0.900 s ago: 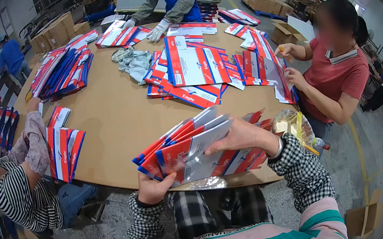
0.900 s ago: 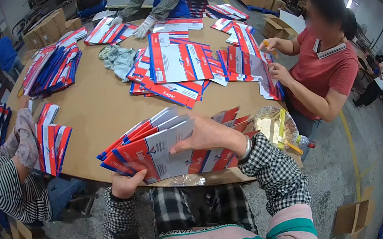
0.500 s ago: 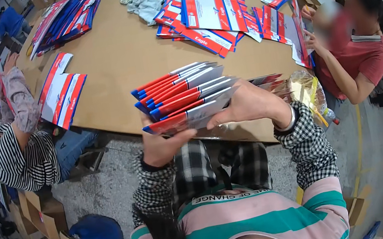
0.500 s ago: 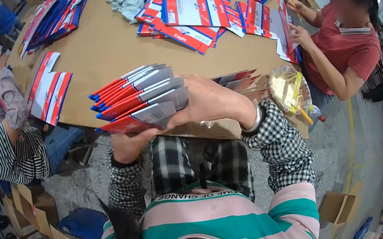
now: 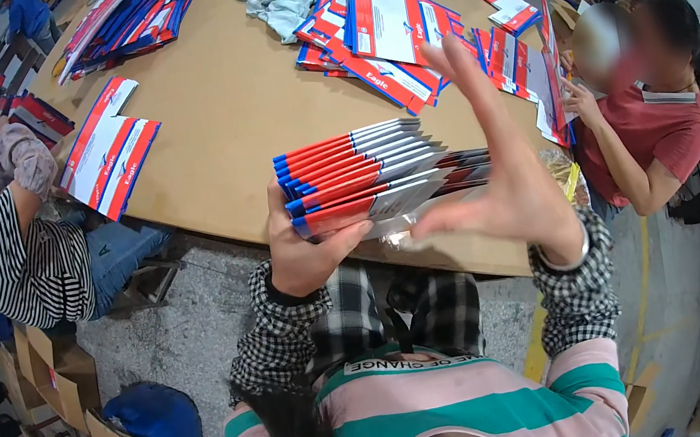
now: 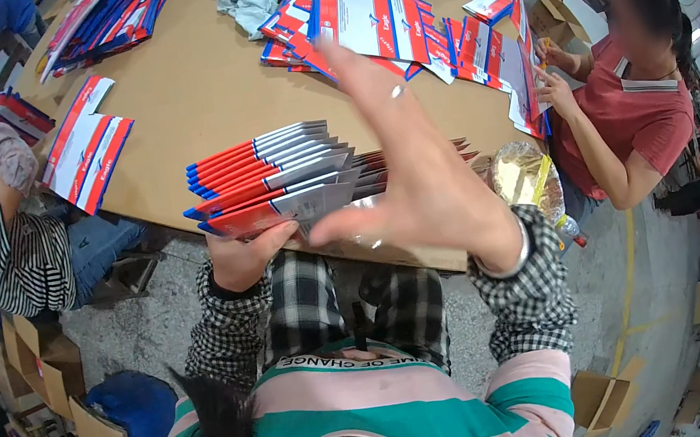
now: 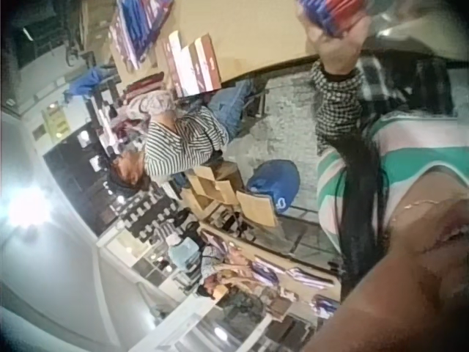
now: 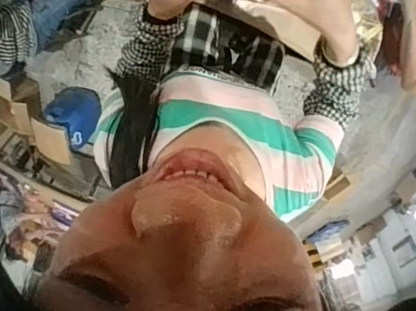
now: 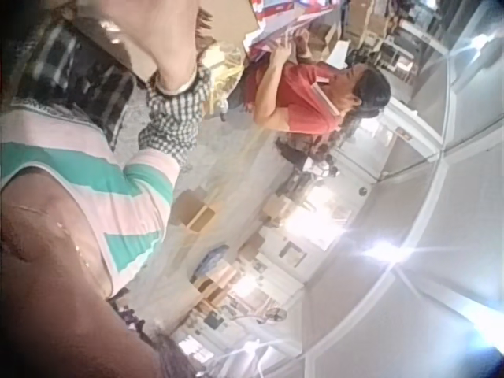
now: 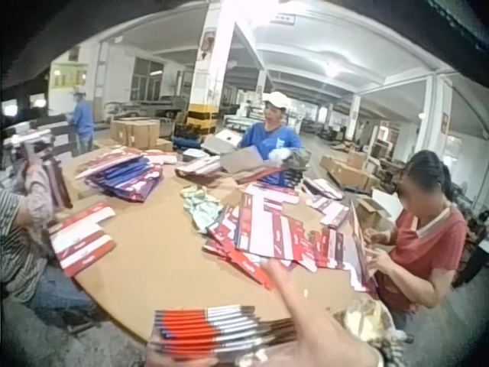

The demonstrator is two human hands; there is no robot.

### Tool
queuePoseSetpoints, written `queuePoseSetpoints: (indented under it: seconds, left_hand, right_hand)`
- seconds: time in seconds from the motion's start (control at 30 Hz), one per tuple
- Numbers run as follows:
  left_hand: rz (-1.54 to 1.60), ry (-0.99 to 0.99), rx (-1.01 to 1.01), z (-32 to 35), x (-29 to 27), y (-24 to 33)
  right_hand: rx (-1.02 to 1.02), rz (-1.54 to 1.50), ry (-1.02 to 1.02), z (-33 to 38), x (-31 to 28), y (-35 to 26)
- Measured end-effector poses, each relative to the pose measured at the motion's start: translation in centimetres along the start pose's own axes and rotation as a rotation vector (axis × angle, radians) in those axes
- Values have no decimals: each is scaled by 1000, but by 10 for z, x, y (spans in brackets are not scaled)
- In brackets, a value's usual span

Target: The person assembles flat-packed cardboard boxes at a table. They apply glue to the box flaps using a small brush, fold the flaps, and press them together to form the box. The person handles multiple boxes one at a time, stacking the finished ones.

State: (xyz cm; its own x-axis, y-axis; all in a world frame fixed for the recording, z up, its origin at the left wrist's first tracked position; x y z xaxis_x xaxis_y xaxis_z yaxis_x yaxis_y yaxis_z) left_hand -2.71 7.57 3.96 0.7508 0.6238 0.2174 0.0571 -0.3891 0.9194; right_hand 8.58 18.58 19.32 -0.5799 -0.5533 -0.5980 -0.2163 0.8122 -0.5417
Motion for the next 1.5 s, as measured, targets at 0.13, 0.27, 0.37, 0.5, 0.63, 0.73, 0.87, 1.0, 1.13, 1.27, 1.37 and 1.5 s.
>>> queuePoseSetpoints:
  seconds: [0.13,0.27,0.37,0.5,0.63,0.73,0.87,1.0,1.13,1.27,1.37,1.5]
  left_hand:
    - [155,69,83,2,-4,1]
    - [71,39,45,2,-4,0]
    - [-28,-41,-59,10,14,-10]
    - [-14,-45,67,10,17,-15]
    - [1,11,-66,17,15,-31]
    - [-85,29,65,14,17,-23]
    - [-231,-32,144,6,21,-17]
    - [-152,19,0,6,19,-21]
    - [-80,251,25,7,-4,-17]
    - [-31,523,7,-4,-89,-12]
    - [426,739,-278,-11,-157,-62]
    - [575,814,-435,-18,-225,-144]
  right_hand:
    - [-65,382,-396,8,27,-24]
    - [132,175,-256,18,9,15]
    - [299,99,-294,44,28,54]
    - [330,187,-398,44,44,61]
    - [261,191,-297,50,45,68]
    - [275,205,-331,48,50,67]
    - [314,240,-367,54,57,72]
    - [339,220,-356,52,59,72]
    - [300,72,-95,43,28,59]
    - [362,-230,303,63,-19,77]
    - [710,-457,451,122,-5,135]
    - [975,-327,279,225,78,199]
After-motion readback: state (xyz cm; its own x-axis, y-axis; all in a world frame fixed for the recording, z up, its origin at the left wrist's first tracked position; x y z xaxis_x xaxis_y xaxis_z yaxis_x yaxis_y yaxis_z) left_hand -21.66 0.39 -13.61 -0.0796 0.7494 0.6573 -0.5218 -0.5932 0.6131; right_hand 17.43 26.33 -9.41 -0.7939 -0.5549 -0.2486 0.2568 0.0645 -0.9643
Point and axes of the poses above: each hand's wrist, its own z-axis away from the middle knuckle, its own x-axis out of the palm, y = z × x, the point moved 8 cm from there along -z, towards the middle knuckle, and after that the axes turned 5 degrees about y, right-handed, at the moved point
